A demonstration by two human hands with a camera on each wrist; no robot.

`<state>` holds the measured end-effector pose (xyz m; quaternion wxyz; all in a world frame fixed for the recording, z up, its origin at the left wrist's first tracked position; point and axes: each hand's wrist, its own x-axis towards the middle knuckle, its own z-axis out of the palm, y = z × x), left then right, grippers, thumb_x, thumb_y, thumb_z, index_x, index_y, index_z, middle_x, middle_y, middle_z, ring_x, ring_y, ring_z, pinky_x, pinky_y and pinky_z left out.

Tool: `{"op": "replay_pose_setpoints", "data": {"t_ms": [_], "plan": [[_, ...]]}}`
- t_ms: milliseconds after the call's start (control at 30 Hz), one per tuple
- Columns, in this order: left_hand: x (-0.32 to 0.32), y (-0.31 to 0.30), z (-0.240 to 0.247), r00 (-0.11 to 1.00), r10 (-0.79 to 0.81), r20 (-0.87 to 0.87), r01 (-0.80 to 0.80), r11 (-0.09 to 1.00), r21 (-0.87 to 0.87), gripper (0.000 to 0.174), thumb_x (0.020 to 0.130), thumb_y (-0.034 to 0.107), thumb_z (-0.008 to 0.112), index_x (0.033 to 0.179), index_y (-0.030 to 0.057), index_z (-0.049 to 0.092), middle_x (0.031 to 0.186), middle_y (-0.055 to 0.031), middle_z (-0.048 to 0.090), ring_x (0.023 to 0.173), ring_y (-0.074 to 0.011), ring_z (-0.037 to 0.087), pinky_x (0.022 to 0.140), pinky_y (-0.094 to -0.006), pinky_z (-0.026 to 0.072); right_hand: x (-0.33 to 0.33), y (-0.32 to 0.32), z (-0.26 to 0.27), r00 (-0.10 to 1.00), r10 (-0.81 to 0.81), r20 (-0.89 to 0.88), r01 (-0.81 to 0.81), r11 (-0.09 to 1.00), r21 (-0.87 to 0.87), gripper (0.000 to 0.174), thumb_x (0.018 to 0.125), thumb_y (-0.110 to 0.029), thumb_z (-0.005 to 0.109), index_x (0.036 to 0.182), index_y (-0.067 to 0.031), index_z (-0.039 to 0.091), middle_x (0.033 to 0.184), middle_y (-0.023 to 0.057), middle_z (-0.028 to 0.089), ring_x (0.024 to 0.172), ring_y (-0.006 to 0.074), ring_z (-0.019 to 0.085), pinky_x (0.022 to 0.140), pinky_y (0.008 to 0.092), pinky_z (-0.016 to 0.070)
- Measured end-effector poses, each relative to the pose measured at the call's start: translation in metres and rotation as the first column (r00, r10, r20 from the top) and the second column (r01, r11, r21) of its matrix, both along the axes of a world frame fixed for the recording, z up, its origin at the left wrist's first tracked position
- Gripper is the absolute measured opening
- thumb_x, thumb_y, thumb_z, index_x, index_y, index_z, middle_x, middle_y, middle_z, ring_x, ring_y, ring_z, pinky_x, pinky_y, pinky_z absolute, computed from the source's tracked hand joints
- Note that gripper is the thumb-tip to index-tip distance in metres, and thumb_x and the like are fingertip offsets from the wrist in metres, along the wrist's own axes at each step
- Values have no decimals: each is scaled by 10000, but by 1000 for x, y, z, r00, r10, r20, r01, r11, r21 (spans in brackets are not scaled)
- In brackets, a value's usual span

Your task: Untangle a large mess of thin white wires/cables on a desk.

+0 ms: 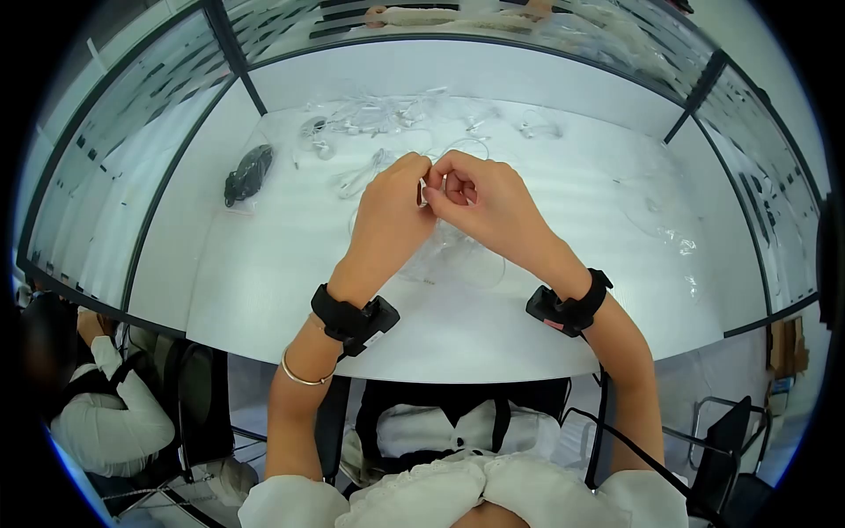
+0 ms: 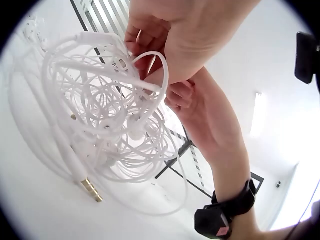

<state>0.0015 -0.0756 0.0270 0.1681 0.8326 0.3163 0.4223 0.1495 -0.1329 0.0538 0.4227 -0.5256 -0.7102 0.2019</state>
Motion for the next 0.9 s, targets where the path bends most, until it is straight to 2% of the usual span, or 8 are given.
{"op": "replay_pose_setpoints", "data": {"t_ms": [100, 133, 233, 433, 567, 600, 767, 900], "plan": [[-1, 0, 2, 998, -46, 31, 47, 998, -46, 185, 741, 9, 698, 800, 18, 523, 763, -105, 565, 624, -251, 551, 576, -360, 442, 7, 5, 1, 999, 7, 40, -13, 989, 148, 121, 836, -176, 645, 859, -57, 637, 685, 44, 545, 631, 195, 515, 584, 327, 404], [-1, -1, 5, 998, -48, 37, 51, 996, -74, 179, 740, 24, 710, 806, 13, 544, 752, -103, 582, 624, -221, 563, 583, -338, 454, 10, 8, -4, 998, 13, 61, -26, 973, 230, 120, 843, -175, 642, 869, -58, 645, 776, 40, 558, 727, 187, 518, 664, 317, 426], [-2, -5, 12, 992, -110, 66, 119, 979, -165, 147, 752, 17, 701, 829, 4, 576, 740, -95, 593, 648, -190, 568, 619, -311, 465, 13, 5, -2, 995, 86, -54, -76, 982, 173, 109, 847, -163, 637, 875, -58, 634, 854, 38, 568, 802, 180, 523, 733, 312, 439], [-6, 6, -1, 916, -317, 247, 390, 846, -363, 124, 793, 12, 589, 905, 11, 642, 764, -26, 626, 762, -119, 566, 746, -281, 456, 20, -6, -5, 994, 77, -82, -67, 990, 123, 110, 838, -107, 637, 925, -59, 592, 882, 36, 589, 756, 171, 550, 687, 290, 461], [-5, 4, 0, 882, -278, 379, 449, 736, -506, 167, 812, 83, 584, 961, 35, 641, 874, -2, 635, 826, -104, 536, 792, -258, 427, 35, 3, -10, 984, 73, -164, -56, 993, 107, 112, 839, -81, 645, 924, -50, 580, 896, 30, 610, 719, 127, 567, 671, 260, 480], [-5, 3, 0, 905, -266, 333, 407, 774, -486, 165, 808, 89, 600, 961, 41, 638, 893, 3, 632, 826, -109, 528, 795, -261, 427, 41, 5, -8, 978, 77, -196, -68, 996, 56, 136, 875, -107, 668, 951, -59, 566, 923, -9, 594, 781, 75, 565, 727, 223, 483], [-2, 0, -5, 967, -151, 205, 198, 951, -236, 167, 786, 120, 669, 938, 68, 624, 950, 14, 623, 831, -139, 500, 807, -277, 427, 50, 9, 8, 959, 70, -276, -51, 996, 74, 164, 883, -135, 683, 974, -55, 572, 972, -3, 594, 828, 74, 574, 745, 226, 485], [-4, 3, -5, 979, -164, 124, 187, 963, -197, 164, 786, 93, 668, 940, 62, 622, 948, -9, 630, 832, -139, 522, 794, -296, 441, 41, 5, 10, 944, 99, -314, -79, 994, 73, 187, 882, -131, 680, 1007, -45, 570, 1019, 11, 593, 855, 90, 579, 787, 245, 489]]}}
